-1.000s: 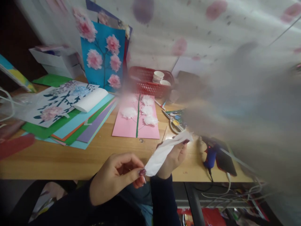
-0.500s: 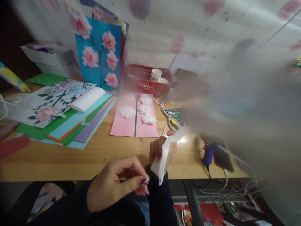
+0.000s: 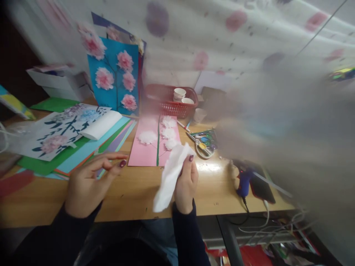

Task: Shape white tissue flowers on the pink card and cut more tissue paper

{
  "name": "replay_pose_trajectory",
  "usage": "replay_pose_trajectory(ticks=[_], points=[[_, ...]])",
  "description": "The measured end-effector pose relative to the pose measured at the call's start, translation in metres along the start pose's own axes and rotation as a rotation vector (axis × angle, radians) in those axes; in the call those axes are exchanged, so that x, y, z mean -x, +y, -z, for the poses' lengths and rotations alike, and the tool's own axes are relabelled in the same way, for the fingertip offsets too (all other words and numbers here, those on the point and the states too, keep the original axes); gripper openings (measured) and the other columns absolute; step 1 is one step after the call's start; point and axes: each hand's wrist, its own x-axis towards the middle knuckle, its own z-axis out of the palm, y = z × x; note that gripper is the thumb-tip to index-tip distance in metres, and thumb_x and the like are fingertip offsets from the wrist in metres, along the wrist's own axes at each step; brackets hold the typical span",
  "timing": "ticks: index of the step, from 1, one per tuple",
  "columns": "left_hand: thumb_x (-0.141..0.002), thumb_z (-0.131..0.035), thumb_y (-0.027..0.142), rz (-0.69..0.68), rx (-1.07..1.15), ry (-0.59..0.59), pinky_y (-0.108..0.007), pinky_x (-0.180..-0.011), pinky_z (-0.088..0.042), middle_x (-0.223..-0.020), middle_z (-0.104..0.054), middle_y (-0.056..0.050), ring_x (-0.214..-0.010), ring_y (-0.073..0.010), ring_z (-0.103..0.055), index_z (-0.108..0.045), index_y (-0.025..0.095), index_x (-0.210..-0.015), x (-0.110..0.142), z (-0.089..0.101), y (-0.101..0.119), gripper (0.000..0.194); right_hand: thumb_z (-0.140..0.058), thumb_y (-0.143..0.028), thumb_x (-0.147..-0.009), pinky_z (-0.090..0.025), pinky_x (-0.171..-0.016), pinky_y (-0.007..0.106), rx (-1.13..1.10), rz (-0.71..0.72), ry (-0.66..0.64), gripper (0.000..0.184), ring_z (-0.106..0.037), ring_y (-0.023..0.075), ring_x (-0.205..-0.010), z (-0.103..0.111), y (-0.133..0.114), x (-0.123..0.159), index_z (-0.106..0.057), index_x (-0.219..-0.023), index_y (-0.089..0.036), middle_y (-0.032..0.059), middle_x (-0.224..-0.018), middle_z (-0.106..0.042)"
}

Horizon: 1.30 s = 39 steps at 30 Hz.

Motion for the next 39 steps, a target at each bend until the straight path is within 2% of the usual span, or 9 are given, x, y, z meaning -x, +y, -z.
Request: replay_pose_trajectory(ticks=[4,8,12,16,20,26,31,34,39], points=[[-0.082,-0.060,0.031,0.210,0.455,-0.195,-0.033,-0.088,-0.050,-0.102,-0.068,-0.008,-0.095,-0.0203,-0.065,-0.061,0.018,-0.079,0.008,-0.022,0.019,0.014,-0.047,-0.050,-0.085,-0.042,-0.060,0.025,0.190,0.087,0.006,0.037,-0.052,0.0145,-0.067,0.001,0.000,0.004,-0.062,-0.084,-0.017,0.0018,-0.073,-0.060],[-0.074,-0.070,0.028,0.286,0.650,-0.198,-0.028,-0.088,-0.050,-0.108,-0.065,-0.008,-0.094,-0.0172,-0.064,-0.060,0.017,-0.087,0.011,-0.037,0.026,0.020,-0.042,-0.049,-0.089,-0.039,-0.055,0.025,0.270,0.128,-0.119,0.037,-0.049,0.0141,-0.062,0.001,-0.003,0.014,-0.063,-0.086,-0.019,0.0009,-0.069,-0.059],[-0.071,-0.072,0.028,0.311,0.652,-0.098,-0.024,-0.084,-0.051,-0.101,-0.066,-0.006,-0.090,-0.0160,-0.064,-0.059,0.017,-0.081,0.010,-0.043,0.030,0.020,-0.042,-0.046,-0.090,-0.041,-0.059,0.025,0.300,0.163,-0.179,0.034,-0.051,0.0145,-0.067,0.001,-0.004,0.024,-0.063,-0.088,-0.020,0.0015,-0.075,-0.060],[-0.072,-0.070,0.029,0.334,0.565,-0.053,-0.018,-0.069,-0.051,-0.074,-0.065,-0.001,-0.072,-0.0117,-0.064,-0.059,0.016,-0.073,0.008,-0.044,0.031,0.017,-0.043,-0.043,-0.090,-0.042,-0.062,0.024,0.308,0.158,-0.191,0.029,-0.052,0.0140,-0.068,-0.001,-0.004,0.032,-0.062,-0.087,-0.020,0.0009,-0.074,-0.060],[-0.072,-0.070,0.027,0.353,0.560,-0.069,-0.016,-0.058,-0.049,-0.066,-0.065,0.000,-0.062,-0.0101,-0.062,-0.060,0.015,-0.069,0.007,-0.042,0.030,0.016,-0.047,-0.040,-0.089,-0.045,-0.063,0.025,0.215,0.134,-0.228,0.025,-0.056,0.0148,-0.073,-0.002,-0.009,0.037,-0.060,-0.099,-0.022,0.0020,-0.082,-0.062],[-0.069,-0.071,0.021,0.384,0.646,-0.120,-0.015,-0.058,-0.049,-0.065,-0.066,0.001,-0.062,-0.0090,-0.063,-0.059,0.015,-0.066,0.009,-0.040,0.029,0.014,-0.048,-0.035,-0.090,-0.041,-0.050,0.023,0.255,0.196,-0.204,0.026,-0.050,0.0102,-0.057,-0.002,-0.016,0.041,-0.054,-0.114,-0.028,0.0003,-0.087,-0.061],[-0.069,-0.072,0.021,0.405,0.690,-0.177,-0.015,-0.059,-0.049,-0.067,-0.066,0.000,-0.064,-0.0092,-0.064,-0.060,0.015,-0.070,0.010,-0.039,0.027,0.013,-0.052,-0.029,-0.087,-0.046,-0.059,0.026,0.301,0.356,-0.149,0.029,-0.057,0.0134,-0.073,0.002,-0.016,0.041,-0.053,-0.116,-0.028,0.0052,-0.111,-0.060],[-0.070,-0.072,0.022,0.420,0.684,-0.203,-0.014,-0.058,-0.049,-0.067,-0.067,0.000,-0.063,-0.0085,-0.063,-0.060,0.015,-0.071,0.010,-0.036,0.028,0.014,-0.056,-0.026,-0.085,-0.048,-0.059,0.026,0.360,0.375,-0.226,0.027,-0.058,0.0140,-0.072,0.011,-0.018,0.042,-0.054,-0.112,-0.025,0.0053,-0.101,-0.062],[-0.070,-0.073,0.023,0.442,0.683,-0.215,-0.012,-0.056,-0.048,-0.066,-0.067,0.000,-0.062,-0.0078,-0.063,-0.060,0.015,-0.071,0.010,-0.031,0.028,0.015,-0.058,-0.023,-0.084,-0.046,-0.056,0.021,0.468,0.343,-0.277,0.004,-0.056,0.0105,-0.062,0.020,-0.029,0.042,-0.061,-0.086,-0.021,-0.0008,-0.073,-0.062]])
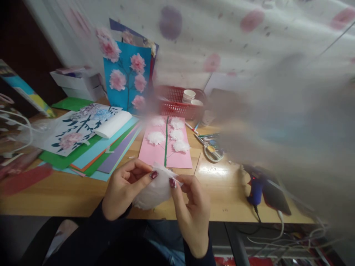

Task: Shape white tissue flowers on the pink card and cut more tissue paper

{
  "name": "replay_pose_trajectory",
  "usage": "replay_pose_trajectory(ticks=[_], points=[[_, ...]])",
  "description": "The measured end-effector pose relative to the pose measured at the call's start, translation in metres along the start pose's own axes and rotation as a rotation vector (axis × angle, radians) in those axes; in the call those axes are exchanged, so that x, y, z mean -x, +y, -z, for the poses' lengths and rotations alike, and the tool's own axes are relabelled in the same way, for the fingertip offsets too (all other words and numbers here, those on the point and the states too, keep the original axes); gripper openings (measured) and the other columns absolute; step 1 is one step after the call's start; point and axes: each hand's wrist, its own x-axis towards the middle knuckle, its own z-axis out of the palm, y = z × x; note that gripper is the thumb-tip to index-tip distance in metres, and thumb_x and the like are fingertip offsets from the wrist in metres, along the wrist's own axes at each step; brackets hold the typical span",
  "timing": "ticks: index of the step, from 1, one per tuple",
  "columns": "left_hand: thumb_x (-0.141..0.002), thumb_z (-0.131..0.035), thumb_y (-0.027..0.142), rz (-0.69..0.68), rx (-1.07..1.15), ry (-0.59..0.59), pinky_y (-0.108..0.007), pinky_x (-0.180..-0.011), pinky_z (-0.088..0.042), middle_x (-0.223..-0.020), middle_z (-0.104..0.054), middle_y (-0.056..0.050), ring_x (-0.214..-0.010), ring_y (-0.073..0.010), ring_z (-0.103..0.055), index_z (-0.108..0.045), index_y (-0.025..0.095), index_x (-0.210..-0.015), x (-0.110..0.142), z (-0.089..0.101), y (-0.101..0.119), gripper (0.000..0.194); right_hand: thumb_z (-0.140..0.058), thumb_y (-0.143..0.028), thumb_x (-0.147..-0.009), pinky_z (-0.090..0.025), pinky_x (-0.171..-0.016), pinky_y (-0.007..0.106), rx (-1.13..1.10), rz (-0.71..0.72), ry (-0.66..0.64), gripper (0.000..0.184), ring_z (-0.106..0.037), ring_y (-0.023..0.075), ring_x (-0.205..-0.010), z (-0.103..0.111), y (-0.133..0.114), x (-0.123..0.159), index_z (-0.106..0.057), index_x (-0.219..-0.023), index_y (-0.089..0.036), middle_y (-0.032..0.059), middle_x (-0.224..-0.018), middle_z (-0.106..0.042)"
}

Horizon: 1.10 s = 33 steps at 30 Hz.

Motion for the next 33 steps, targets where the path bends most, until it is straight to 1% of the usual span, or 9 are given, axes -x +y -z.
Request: replay_pose_trajectory(ticks=[2,5,7,14,19,25,28,33], points=[[-0.070,-0.073,0.023,0.008,0.015,-0.005,-0.013,-0.058,-0.049,-0.070,-0.069,-0.001,-0.065,-0.0089,-0.065,-0.060,0.015,-0.075,0.0002,0.0003,-0.0004,0.016,-0.058,-0.022,-0.084,-0.046,-0.056,0.019,-0.003,0.007,0.010,0.005,-0.056,0.0100,-0.061,0.0017,-0.0034,-0.0014,-0.061,-0.081,-0.021,-0.0014,-0.069,-0.062],[-0.071,-0.072,0.024,0.014,0.016,-0.020,-0.014,-0.062,-0.051,-0.079,-0.072,-0.003,-0.072,-0.0115,-0.068,-0.061,0.017,-0.089,0.0014,-0.0006,-0.0005,0.022,-0.060,-0.021,-0.082,-0.046,-0.054,0.019,-0.005,-0.002,0.035,0.004,-0.057,0.0099,-0.060,0.0017,-0.0055,-0.0016,-0.063,-0.079,-0.020,-0.0014,-0.068,-0.062],[-0.072,-0.071,0.026,0.007,-0.005,-0.033,-0.015,-0.063,-0.052,-0.082,-0.073,-0.004,-0.076,-0.0126,-0.068,-0.062,0.017,-0.093,0.0029,-0.0014,-0.0003,0.024,-0.062,-0.021,-0.080,-0.046,-0.053,0.019,-0.004,-0.011,0.054,0.003,-0.057,0.0100,-0.058,0.0014,-0.0049,-0.0006,-0.064,-0.078,-0.020,-0.0014,-0.067,-0.063],[-0.076,-0.067,0.030,-0.030,-0.088,-0.036,-0.016,-0.065,-0.054,-0.088,-0.073,-0.006,-0.078,-0.0146,-0.069,-0.066,0.018,-0.090,0.0061,-0.0035,-0.0015,0.018,-0.065,-0.018,-0.077,-0.048,-0.053,0.020,0.023,0.019,0.077,0.002,-0.058,0.0104,-0.058,0.0025,-0.0042,0.0006,-0.066,-0.077,-0.021,-0.0014,-0.067,-0.065],[-0.078,-0.065,0.031,-0.052,-0.120,-0.037,-0.017,-0.065,-0.054,-0.083,-0.073,-0.006,-0.075,-0.0140,-0.069,-0.066,0.017,-0.086,0.0065,-0.0046,-0.0026,0.016,-0.065,-0.017,-0.077,-0.049,-0.053,0.019,0.020,0.023,0.096,0.004,-0.058,0.0101,-0.058,0.0022,-0.0049,0.0003,-0.065,-0.077,-0.021,-0.0018,-0.066,-0.064],[-0.078,-0.065,0.031,-0.040,-0.113,-0.041,-0.019,-0.065,-0.054,-0.082,-0.073,-0.006,-0.074,-0.0145,-0.069,-0.066,0.016,-0.087,0.0055,-0.0043,-0.0037,0.018,-0.066,-0.020,-0.077,-0.051,-0.054,0.021,-0.001,-0.002,0.082,0.000,-0.059,0.0109,-0.059,0.0030,-0.0039,0.0014,-0.066,-0.077,-0.020,-0.0010,-0.068,-0.065],[-0.077,-0.065,0.032,-0.023,-0.114,-0.043,-0.019,-0.065,-0.054,-0.083,-0.072,-0.006,-0.075,-0.0151,-0.069,-0.066,0.016,-0.087,0.0056,-0.0048,-0.0032,0.018,-0.066,-0.022,-0.077,-0.051,-0.054,0.022,-0.001,-0.013,0.075,0.003,-0.060,0.0118,-0.058,0.0035,-0.0050,0.0019,-0.066,-0.076,-0.019,-0.0002,-0.067,-0.065],[-0.078,-0.064,0.031,-0.002,-0.107,-0.057,-0.020,-0.065,-0.053,-0.086,-0.073,-0.007,-0.076,-0.0153,-0.068,-0.066,0.016,-0.088,0.0066,-0.0067,-0.0020,0.018,-0.066,-0.020,-0.077,-0.052,-0.056,0.023,-0.011,-0.016,0.079,0.001,-0.059,0.0123,-0.059,0.0038,-0.0050,0.0019,-0.065,-0.077,-0.020,0.0002,-0.067,-0.064]])
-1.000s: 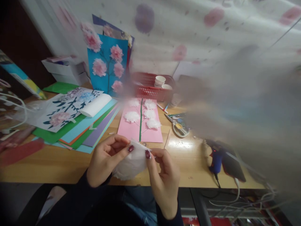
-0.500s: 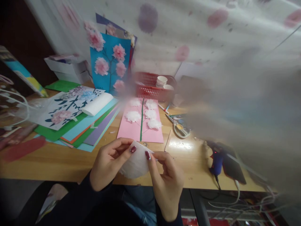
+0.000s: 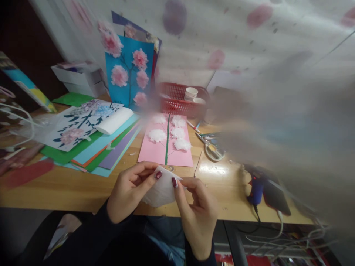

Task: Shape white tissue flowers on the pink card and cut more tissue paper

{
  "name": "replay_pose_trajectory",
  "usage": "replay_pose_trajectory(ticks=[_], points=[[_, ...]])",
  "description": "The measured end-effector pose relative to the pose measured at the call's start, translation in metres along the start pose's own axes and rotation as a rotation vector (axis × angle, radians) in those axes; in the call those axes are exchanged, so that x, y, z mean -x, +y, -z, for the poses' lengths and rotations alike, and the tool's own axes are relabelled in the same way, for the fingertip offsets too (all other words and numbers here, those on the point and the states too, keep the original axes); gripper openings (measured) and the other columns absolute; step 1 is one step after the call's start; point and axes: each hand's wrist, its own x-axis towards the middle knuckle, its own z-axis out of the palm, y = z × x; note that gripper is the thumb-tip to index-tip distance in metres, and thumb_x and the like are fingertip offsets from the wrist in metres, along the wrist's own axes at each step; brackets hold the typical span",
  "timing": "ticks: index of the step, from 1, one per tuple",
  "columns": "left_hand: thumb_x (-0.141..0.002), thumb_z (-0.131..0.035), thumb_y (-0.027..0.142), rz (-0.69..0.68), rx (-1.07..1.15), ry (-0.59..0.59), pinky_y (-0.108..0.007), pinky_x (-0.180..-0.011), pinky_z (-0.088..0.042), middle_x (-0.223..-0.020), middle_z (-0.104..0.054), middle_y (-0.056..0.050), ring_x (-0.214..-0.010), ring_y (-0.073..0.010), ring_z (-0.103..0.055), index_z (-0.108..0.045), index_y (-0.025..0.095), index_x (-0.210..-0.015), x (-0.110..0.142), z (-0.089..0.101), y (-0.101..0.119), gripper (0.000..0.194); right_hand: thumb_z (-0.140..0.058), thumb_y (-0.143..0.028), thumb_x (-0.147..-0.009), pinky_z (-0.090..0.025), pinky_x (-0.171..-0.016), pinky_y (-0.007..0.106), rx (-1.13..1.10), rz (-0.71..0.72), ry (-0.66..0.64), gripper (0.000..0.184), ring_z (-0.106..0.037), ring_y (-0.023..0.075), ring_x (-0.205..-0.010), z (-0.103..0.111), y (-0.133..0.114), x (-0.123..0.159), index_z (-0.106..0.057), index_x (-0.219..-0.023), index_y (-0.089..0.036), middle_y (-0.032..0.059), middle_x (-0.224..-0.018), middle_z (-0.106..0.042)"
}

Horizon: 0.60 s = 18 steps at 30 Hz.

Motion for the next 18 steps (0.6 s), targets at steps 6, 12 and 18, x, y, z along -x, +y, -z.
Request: replay_pose_trajectory(ticks=[6,12,18], points=[[-0.079,-0.063,0.029,-0.013,0.014,-0.011,-0.020,-0.067,-0.053,-0.087,-0.073,-0.007,-0.077,-0.0154,-0.068,-0.066,0.016,-0.088,0.0012,-0.0009,0.0004,0.016,-0.068,-0.020,-0.075,-0.051,-0.055,0.024,0.003,-0.006,0.017,0.003,-0.059,0.0127,-0.060,0.0000,0.0024,0.0001,-0.065,-0.076,-0.020,0.0002,-0.068,-0.064],[-0.080,-0.063,0.030,-0.002,0.002,-0.006,-0.019,-0.066,-0.052,-0.088,-0.072,-0.008,-0.078,-0.0151,-0.068,-0.065,0.016,-0.089,0.0011,-0.0010,-0.0004,0.017,-0.068,-0.019,-0.075,-0.051,-0.056,0.024,0.003,0.011,0.027,0.004,-0.058,0.0121,-0.059,0.0000,0.0029,0.0011,-0.066,-0.078,-0.020,-0.0001,-0.068,-0.064],[-0.079,-0.063,0.031,0.002,0.012,-0.009,-0.021,-0.067,-0.053,-0.088,-0.072,-0.008,-0.078,-0.0163,-0.068,-0.066,0.015,-0.089,0.0008,-0.0011,-0.0023,0.018,-0.067,-0.019,-0.075,-0.052,-0.055,0.025,0.017,0.006,0.024,0.003,-0.057,0.0125,-0.058,0.0001,0.0020,0.0007,-0.065,-0.077,-0.019,0.0007,-0.067,-0.062]])
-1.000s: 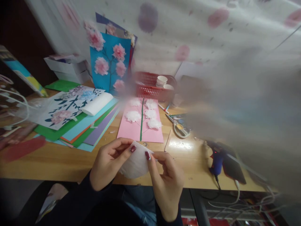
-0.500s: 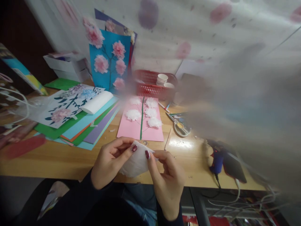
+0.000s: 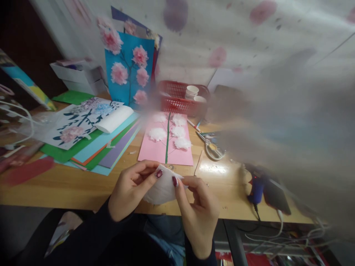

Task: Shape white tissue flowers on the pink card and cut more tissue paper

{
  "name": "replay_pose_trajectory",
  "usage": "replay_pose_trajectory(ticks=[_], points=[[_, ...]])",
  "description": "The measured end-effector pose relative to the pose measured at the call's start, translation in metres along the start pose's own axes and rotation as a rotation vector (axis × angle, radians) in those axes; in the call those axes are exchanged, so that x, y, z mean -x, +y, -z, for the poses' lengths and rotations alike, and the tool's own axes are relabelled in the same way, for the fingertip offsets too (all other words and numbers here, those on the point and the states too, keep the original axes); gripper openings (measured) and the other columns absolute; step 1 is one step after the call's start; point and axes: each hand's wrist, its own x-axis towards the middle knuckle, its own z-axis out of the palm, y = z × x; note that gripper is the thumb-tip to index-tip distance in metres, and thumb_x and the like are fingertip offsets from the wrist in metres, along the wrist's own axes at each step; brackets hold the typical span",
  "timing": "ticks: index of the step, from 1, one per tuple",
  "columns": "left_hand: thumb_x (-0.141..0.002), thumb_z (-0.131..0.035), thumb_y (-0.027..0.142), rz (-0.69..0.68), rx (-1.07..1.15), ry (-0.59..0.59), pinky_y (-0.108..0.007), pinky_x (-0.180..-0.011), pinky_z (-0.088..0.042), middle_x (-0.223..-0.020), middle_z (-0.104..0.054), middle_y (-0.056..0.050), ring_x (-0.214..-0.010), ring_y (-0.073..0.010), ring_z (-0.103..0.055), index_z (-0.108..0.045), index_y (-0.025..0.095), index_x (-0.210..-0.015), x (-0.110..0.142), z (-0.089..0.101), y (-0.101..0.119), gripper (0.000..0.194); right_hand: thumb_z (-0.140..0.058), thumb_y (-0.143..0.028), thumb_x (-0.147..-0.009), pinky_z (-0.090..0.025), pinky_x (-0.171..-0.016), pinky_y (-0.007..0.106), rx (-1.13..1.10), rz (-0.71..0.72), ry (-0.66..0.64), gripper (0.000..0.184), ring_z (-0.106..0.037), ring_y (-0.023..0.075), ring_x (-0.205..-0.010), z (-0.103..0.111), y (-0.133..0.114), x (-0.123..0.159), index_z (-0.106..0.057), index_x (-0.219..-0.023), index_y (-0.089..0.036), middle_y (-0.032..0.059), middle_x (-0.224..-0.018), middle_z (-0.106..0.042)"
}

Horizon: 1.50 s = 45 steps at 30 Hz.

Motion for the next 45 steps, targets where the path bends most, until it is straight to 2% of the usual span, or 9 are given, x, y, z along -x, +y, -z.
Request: replay_pose_trajectory(ticks=[8,13,18,27,31,35,38,41,45], points=[[-0.078,-0.064,0.030,0.030,0.045,0.003,-0.021,-0.066,-0.053,-0.085,-0.072,-0.007,-0.077,-0.0163,-0.068,-0.066,0.016,-0.087,-0.001,0.000,0.001,0.017,-0.068,-0.023,-0.075,-0.050,-0.054,0.024,-0.011,-0.038,0.011,0.006,-0.056,0.0122,-0.058,-0.001,-0.001,-0.001,-0.063,-0.077,-0.020,0.0009,-0.068,-0.062],[-0.076,-0.067,0.031,0.051,0.176,0.073,-0.019,-0.065,-0.052,-0.083,-0.073,-0.007,-0.076,-0.0150,-0.068,-0.065,0.014,-0.087,-0.005,0.000,-0.003,0.020,-0.061,-0.034,-0.081,-0.043,-0.050,0.021,-0.149,-0.169,0.019,0.025,-0.052,0.0106,-0.054,-0.014,-0.001,-0.003,-0.056,-0.103,-0.021,-0.0025,-0.065,-0.059],[-0.075,-0.069,0.031,0.028,0.251,0.120,-0.018,-0.067,-0.051,-0.085,-0.073,-0.006,-0.076,-0.0138,-0.067,-0.065,0.014,-0.088,-0.004,0.000,-0.007,0.021,-0.049,-0.038,-0.088,-0.036,-0.050,0.021,-0.089,-0.168,0.066,0.024,-0.044,0.0096,-0.055,-0.028,0.004,0.001,-0.056,-0.075,-0.019,-0.0038,-0.061,-0.050],[-0.073,-0.069,0.032,0.060,0.174,0.116,-0.021,-0.063,-0.053,-0.078,-0.073,-0.006,-0.071,-0.0165,-0.068,-0.065,0.013,-0.085,-0.002,-0.002,0.000,0.022,-0.045,-0.039,-0.091,-0.032,-0.050,0.022,-0.072,-0.138,0.136,0.029,-0.041,0.0106,-0.055,-0.031,0.003,-0.005,-0.052,-0.072,-0.019,-0.0031,-0.061,-0.047],[-0.073,-0.070,0.031,0.055,0.202,0.140,-0.020,-0.062,-0.052,-0.077,-0.073,-0.006,-0.070,-0.0155,-0.068,-0.065,0.014,-0.085,-0.002,-0.003,-0.003,0.021,-0.044,-0.042,-0.090,-0.032,-0.049,0.023,-0.078,-0.202,0.216,0.032,-0.043,0.0114,-0.055,-0.033,0.004,-0.005,-0.052,-0.069,-0.019,-0.0022,-0.060,-0.049],[-0.073,-0.071,0.031,0.037,0.289,0.195,-0.019,-0.066,-0.052,-0.080,-0.073,-0.005,-0.071,-0.0138,-0.068,-0.065,0.014,-0.087,-0.004,-0.002,-0.009,0.023,-0.038,-0.046,-0.092,-0.039,-0.057,0.025,-0.157,-0.233,0.116,0.034,-0.052,0.0139,-0.065,-0.036,0.007,-0.001,-0.057,-0.085,-0.019,0.0002,-0.072,-0.058],[-0.073,-0.071,0.032,0.040,0.321,0.229,-0.020,-0.065,-0.051,-0.081,-0.073,-0.005,-0.072,-0.0143,-0.067,-0.064,0.014,-0.090,-0.007,0.000,-0.011,0.026,-0.044,-0.043,-0.090,-0.037,-0.053,0.023,-0.131,-0.194,0.016,0.029,-0.048,0.0118,-0.059,-0.038,0.008,0.004,-0.054,-0.077,-0.019,-0.0026,-0.065,-0.054],[-0.072,-0.071,0.033,0.035,0.324,0.267,-0.019,-0.064,-0.050,-0.078,-0.072,-0.004,-0.071,-0.0138,-0.066,-0.064,0.014,-0.090,-0.010,0.001,-0.011,0.026,-0.042,-0.040,-0.091,-0.034,-0.049,0.022,-0.030,-0.205,-0.005,0.033,-0.043,0.0105,-0.052,-0.041,0.011,0.007,-0.048,-0.067,-0.019,-0.0040,-0.057,-0.047],[-0.074,-0.069,0.036,0.054,0.302,0.261,-0.017,-0.058,-0.048,-0.069,-0.069,-0.001,-0.062,-0.0103,-0.063,-0.064,0.016,-0.095,-0.012,0.004,-0.013,0.030,-0.039,-0.040,-0.092,-0.039,-0.056,0.024,0.062,-0.169,0.009,0.032,-0.050,0.0132,-0.061,-0.043,0.015,0.003,-0.055,-0.076,-0.018,-0.0006,-0.065,-0.056]])
